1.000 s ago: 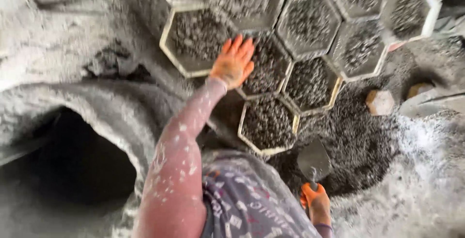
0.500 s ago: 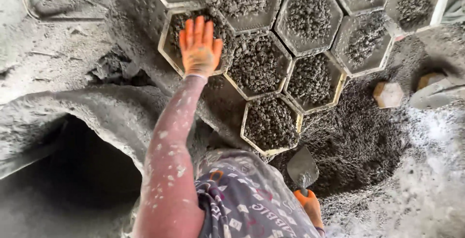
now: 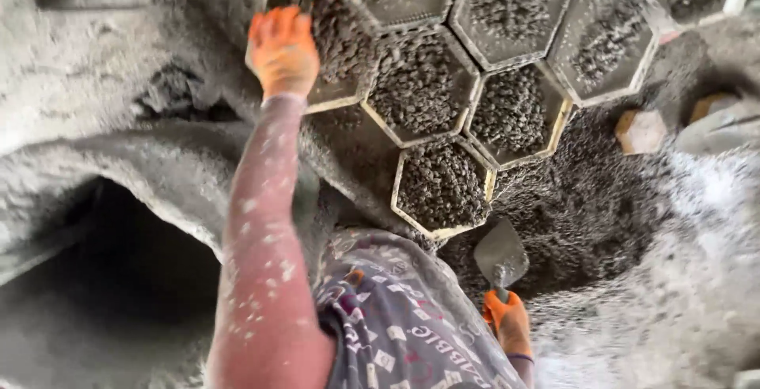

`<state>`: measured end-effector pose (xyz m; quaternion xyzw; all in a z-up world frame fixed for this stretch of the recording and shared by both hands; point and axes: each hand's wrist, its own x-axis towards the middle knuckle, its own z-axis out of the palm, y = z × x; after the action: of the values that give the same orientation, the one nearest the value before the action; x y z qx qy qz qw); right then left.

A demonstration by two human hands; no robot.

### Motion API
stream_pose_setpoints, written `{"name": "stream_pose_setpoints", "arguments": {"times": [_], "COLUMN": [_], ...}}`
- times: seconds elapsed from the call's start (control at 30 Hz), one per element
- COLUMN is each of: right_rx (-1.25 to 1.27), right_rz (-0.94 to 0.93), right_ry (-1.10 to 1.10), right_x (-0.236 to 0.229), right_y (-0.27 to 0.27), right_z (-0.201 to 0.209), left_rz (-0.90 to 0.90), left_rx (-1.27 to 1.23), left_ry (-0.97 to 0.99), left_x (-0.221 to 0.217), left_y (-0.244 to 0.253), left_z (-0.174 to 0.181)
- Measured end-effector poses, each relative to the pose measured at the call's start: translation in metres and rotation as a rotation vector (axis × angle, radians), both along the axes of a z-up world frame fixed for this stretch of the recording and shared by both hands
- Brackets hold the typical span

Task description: Filling hexagonal paving stone molds with concrete using a shovel and trowel.

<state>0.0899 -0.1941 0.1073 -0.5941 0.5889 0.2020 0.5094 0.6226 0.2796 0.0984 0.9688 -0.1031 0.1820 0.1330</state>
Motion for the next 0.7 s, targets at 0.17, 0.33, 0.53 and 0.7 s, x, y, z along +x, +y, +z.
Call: {"name": "stream_pose_setpoints", "arguments": {"times": [0.17, 0.33, 0.53, 0.7], "right_rx": [-0.042, -0.077, -0.241, -0.328], "right_rz": [0.028, -0.042, -0.014, 0.280], "right_ry": [0.066, 0.020, -0.152, -0.264], "right_x": [-0.001, 0.011, 0.104, 0.217], "right_y": [0.015, 0.023, 0.033, 0.071], "right_z": [0.011, 0.038, 0.123, 0.167], "left_rz": [0.028, -0.055, -0.078, -0.040], "left_rx": [-0.104, -0.091, -0.060, 0.008], "left_ry": [0.024, 0.090, 0.133, 0.326], "left_x": [0.003, 0.007, -0.019, -0.024], "left_y": [-0.011, -0.049, -0.027, -0.065], "left_z": [0.016, -0.009, -0.020, 0.072]}}
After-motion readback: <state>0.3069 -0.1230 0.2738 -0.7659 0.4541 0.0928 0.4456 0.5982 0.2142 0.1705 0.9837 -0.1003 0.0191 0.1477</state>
